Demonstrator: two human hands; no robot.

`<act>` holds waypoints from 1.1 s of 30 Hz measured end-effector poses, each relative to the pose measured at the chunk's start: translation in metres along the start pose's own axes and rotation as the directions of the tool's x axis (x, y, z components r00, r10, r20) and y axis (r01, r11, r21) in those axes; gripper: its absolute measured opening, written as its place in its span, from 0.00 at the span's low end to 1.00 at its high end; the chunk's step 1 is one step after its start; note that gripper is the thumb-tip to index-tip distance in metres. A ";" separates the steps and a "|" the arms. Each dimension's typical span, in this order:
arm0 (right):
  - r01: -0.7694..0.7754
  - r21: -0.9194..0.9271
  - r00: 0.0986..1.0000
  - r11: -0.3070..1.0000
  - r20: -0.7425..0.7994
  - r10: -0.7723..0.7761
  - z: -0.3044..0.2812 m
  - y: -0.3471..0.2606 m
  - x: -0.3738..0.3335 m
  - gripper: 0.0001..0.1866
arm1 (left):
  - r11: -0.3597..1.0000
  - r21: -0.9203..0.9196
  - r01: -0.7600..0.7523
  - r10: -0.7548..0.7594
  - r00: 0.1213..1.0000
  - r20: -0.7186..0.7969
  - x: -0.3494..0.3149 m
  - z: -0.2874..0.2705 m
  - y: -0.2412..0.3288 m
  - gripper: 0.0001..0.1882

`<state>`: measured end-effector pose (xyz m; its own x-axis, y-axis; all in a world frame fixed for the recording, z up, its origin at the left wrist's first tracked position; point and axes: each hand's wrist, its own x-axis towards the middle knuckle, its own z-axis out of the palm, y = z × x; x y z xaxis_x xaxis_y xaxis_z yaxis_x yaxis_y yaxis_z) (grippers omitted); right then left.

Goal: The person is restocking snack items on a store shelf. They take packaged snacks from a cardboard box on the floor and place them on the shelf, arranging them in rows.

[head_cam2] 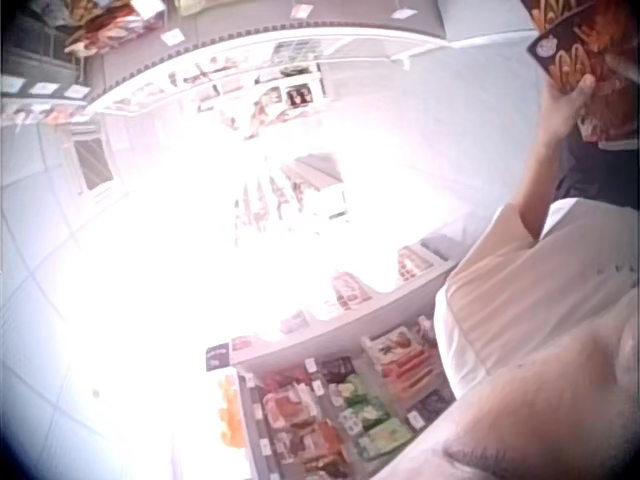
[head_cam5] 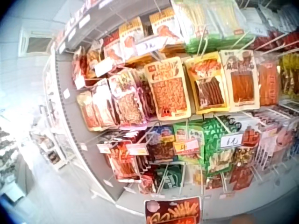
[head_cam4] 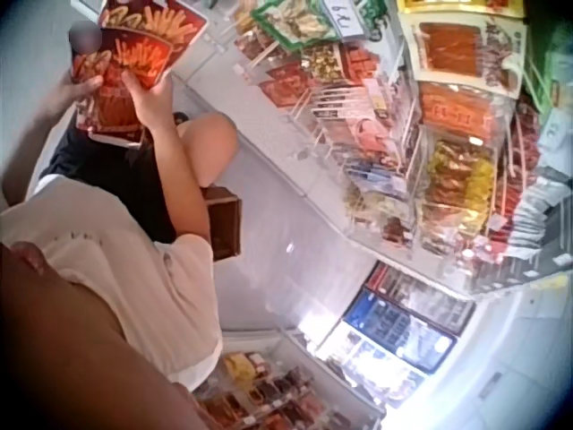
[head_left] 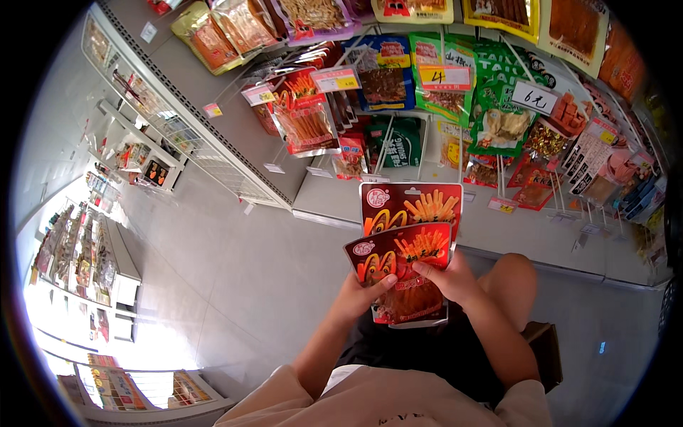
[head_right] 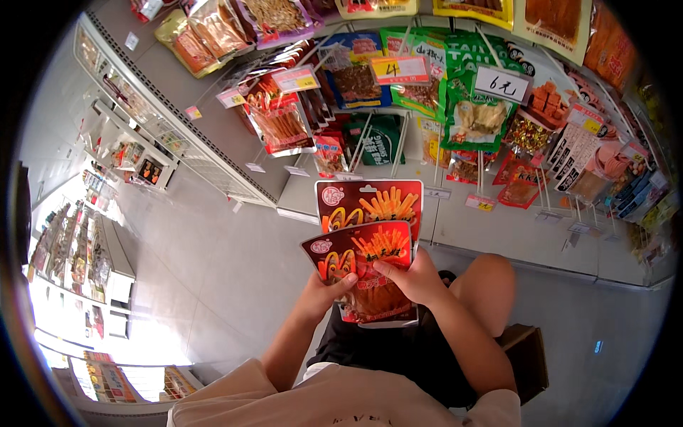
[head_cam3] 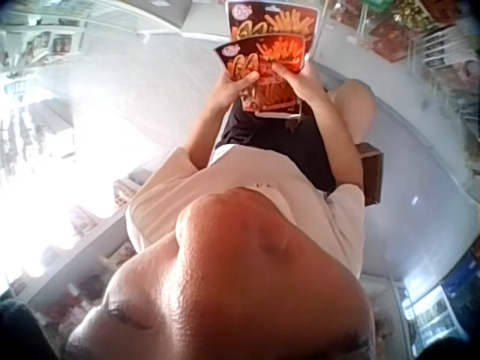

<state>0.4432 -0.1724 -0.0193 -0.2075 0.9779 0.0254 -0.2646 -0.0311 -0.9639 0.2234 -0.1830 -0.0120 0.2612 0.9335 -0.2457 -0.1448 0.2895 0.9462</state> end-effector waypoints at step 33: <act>-0.156 -0.004 0.971 0.988 -0.183 0.153 -0.168 0.007 -0.066 0.16 | 0.907 -0.207 -0.366 0.296 0.905 -0.305 -0.158 -0.055 0.043 0.17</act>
<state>0.6132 -0.2023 -0.0728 -0.0693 0.9827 -0.1715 -0.2249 -0.1829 -0.9571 0.1236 -0.3061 0.0557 -0.0977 0.9952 -0.0066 -0.4246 -0.0356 0.9047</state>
